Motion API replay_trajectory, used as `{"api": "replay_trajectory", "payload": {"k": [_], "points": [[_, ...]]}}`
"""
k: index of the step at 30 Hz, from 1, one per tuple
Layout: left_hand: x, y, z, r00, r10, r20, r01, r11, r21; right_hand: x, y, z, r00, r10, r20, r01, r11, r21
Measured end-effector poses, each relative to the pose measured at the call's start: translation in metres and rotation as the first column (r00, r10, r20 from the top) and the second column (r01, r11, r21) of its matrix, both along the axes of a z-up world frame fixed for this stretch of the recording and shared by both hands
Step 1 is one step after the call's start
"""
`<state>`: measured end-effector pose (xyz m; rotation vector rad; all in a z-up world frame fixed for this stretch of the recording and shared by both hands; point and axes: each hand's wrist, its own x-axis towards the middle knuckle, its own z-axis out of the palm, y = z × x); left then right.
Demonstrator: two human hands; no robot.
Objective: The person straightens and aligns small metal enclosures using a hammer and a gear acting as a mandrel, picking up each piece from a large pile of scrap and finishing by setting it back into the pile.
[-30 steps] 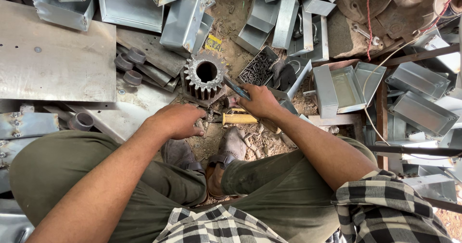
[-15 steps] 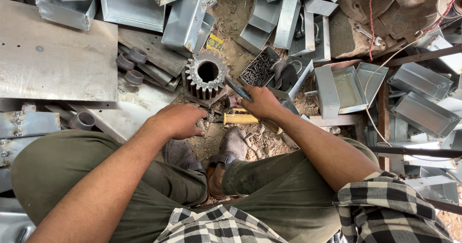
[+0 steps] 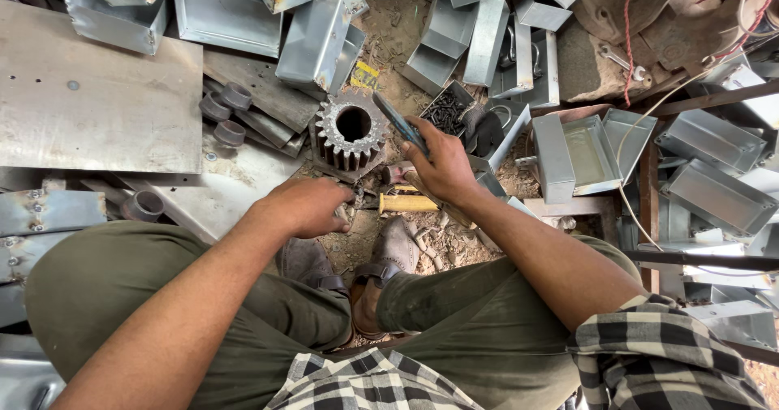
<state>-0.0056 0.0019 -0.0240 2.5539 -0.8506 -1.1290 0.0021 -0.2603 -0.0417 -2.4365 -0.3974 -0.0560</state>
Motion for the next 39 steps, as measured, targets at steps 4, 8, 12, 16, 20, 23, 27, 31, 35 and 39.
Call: {"api": "replay_trajectory", "payload": {"k": [4, 8, 12, 16, 20, 23, 27, 31, 35, 39], "points": [[0.001, 0.001, -0.005, 0.997, -0.055, 0.048, 0.056, 0.998, -0.021, 0.005, 0.001, -0.009, 0.891, -0.136, -0.434, 0.07, 0.984, -0.165], [0.0, 0.0, -0.008, 0.997, -0.054, 0.057, 0.057, 0.997, -0.054, 0.003, -0.012, -0.026, 0.845, -0.204, -0.495, 0.077, 0.961, -0.265], [0.0, 0.003, -0.007, 0.998, -0.046, 0.049, 0.048, 0.998, -0.036, 0.01, -0.019, -0.035, 0.921, -0.181, -0.345, 0.133, 0.979, -0.157], [0.0, 0.001, -0.008, 0.996, -0.083, 0.032, 0.084, 0.996, -0.015, 0.009, -0.02, -0.044, 0.809, -0.244, -0.535, 0.087, 0.949, -0.302], [0.0, 0.001, -0.007, 0.998, -0.038, 0.053, 0.041, 0.998, -0.056, 0.007, -0.021, -0.041, 0.869, -0.191, -0.457, 0.059, 0.956, -0.288], [-0.001, 0.0, -0.004, 0.997, -0.05, 0.052, 0.052, 0.998, -0.044, 0.007, -0.019, -0.036, 0.864, -0.189, -0.466, 0.033, 0.946, -0.322], [-0.002, -0.001, -0.003, 0.997, -0.066, 0.032, 0.066, 0.998, -0.002, 0.002, -0.016, -0.028, 0.878, -0.137, -0.458, -0.019, 0.947, -0.32], [0.0, 0.002, -0.008, 0.999, -0.025, 0.035, 0.027, 0.999, -0.046, 0.004, -0.011, -0.021, 0.898, -0.098, -0.428, -0.055, 0.942, -0.33], [-0.002, 0.001, -0.015, 0.996, -0.06, 0.07, 0.064, 0.996, -0.066, 0.001, -0.01, -0.018, 0.872, -0.164, -0.461, -0.035, 0.919, -0.392], [-0.001, 0.002, -0.015, 0.996, -0.063, 0.07, 0.067, 0.996, -0.055, 0.003, -0.006, -0.015, 0.852, -0.196, -0.485, -0.027, 0.91, -0.414]]}}
